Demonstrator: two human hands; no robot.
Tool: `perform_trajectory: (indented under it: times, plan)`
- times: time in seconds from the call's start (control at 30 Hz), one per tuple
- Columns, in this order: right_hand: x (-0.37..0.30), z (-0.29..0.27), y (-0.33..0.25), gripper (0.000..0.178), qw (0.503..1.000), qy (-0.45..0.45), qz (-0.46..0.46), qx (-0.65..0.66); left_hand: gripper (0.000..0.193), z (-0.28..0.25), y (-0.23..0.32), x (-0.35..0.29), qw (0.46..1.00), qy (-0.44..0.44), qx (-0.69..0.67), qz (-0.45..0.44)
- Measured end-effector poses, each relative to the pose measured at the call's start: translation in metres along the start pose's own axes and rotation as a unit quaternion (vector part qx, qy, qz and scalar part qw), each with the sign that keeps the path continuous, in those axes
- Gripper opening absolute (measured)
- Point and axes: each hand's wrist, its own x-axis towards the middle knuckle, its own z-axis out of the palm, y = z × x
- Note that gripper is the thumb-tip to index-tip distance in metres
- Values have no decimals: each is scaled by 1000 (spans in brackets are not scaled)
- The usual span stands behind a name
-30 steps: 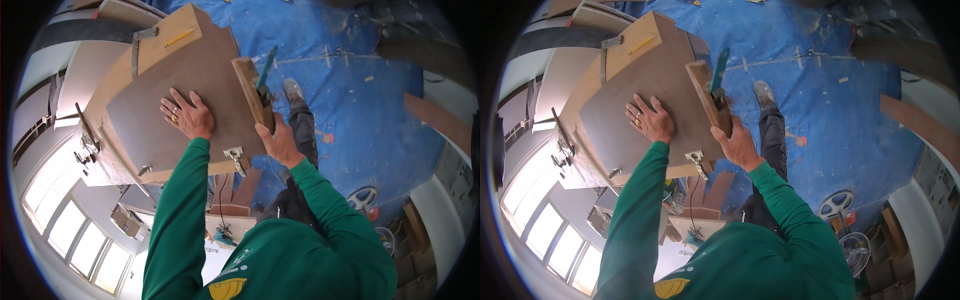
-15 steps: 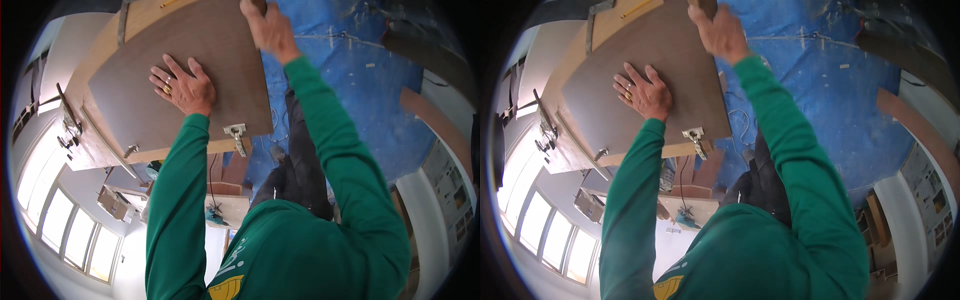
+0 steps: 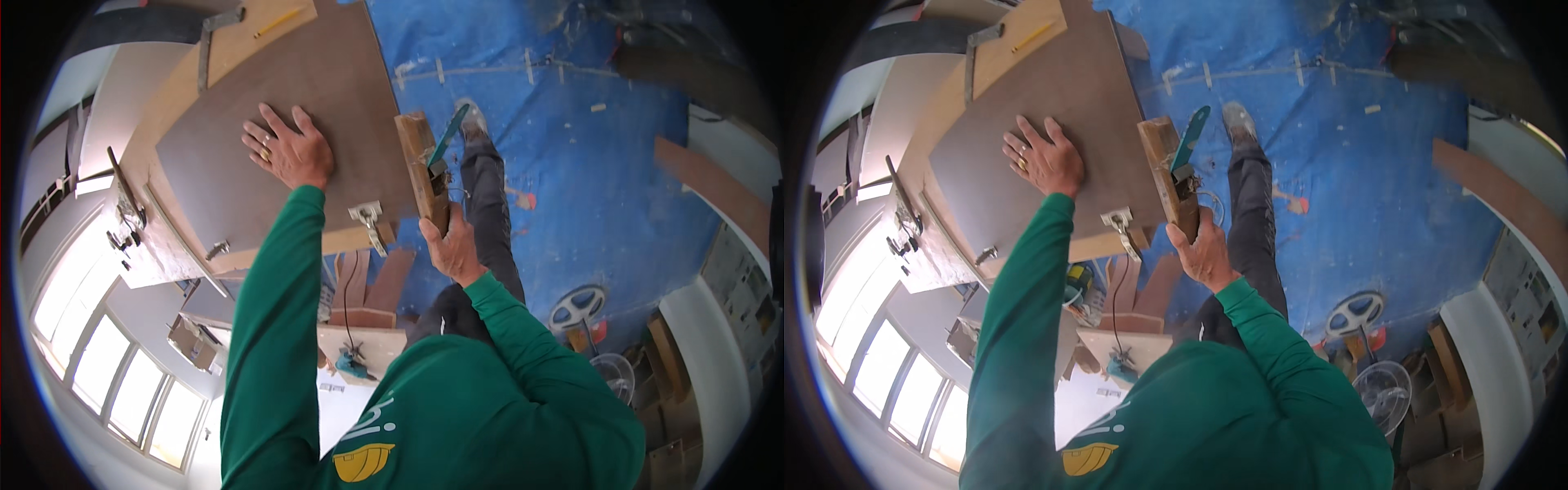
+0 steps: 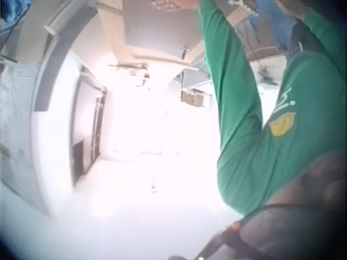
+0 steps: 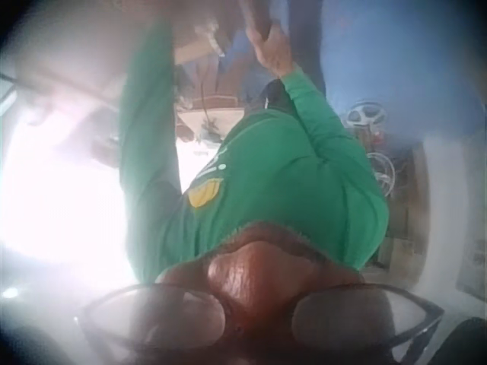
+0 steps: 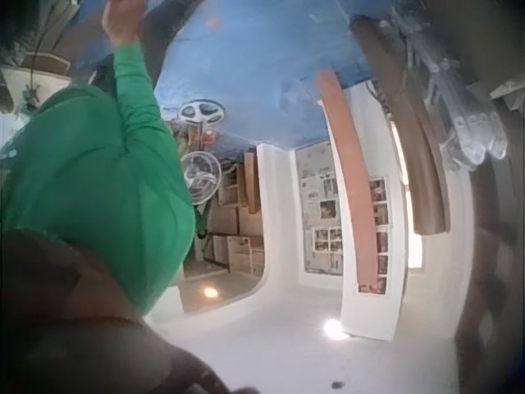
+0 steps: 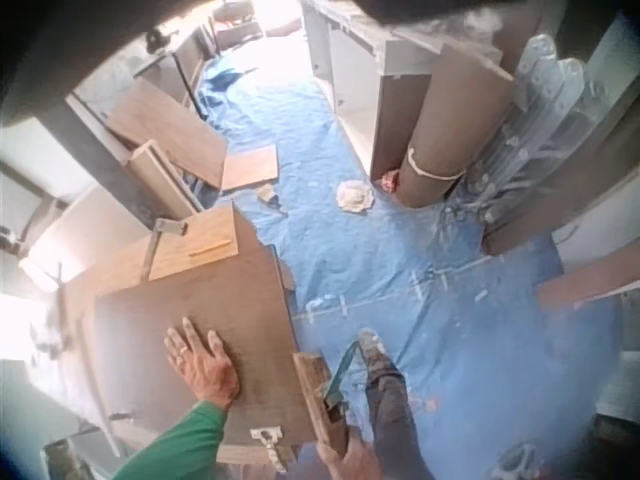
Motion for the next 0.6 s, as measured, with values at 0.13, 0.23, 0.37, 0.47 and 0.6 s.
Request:
perform_trajectory:
  times: [0.13,0.23,0.37,0.47,0.6]
  plan:
    - [83,-7,-50,74,999,4,12,38,78,1,-6,-4,1000,-14,13,-11]
    - [186,-14,-88,78,996,37,-82,15,78,0,-5,-5,1000,-11,11,-7]
    - [330,-10,-85,74,914,99,-281,-275,78,-6,-3,-5,1000,-19,0,0]
    - [354,-16,-105,38,933,134,-259,-209,79,-3,0,-5,1000,-17,-15,0]
    - [238,-18,-103,89,999,9,45,-30,79,-1,-3,-4,1000,-7,-13,-4]
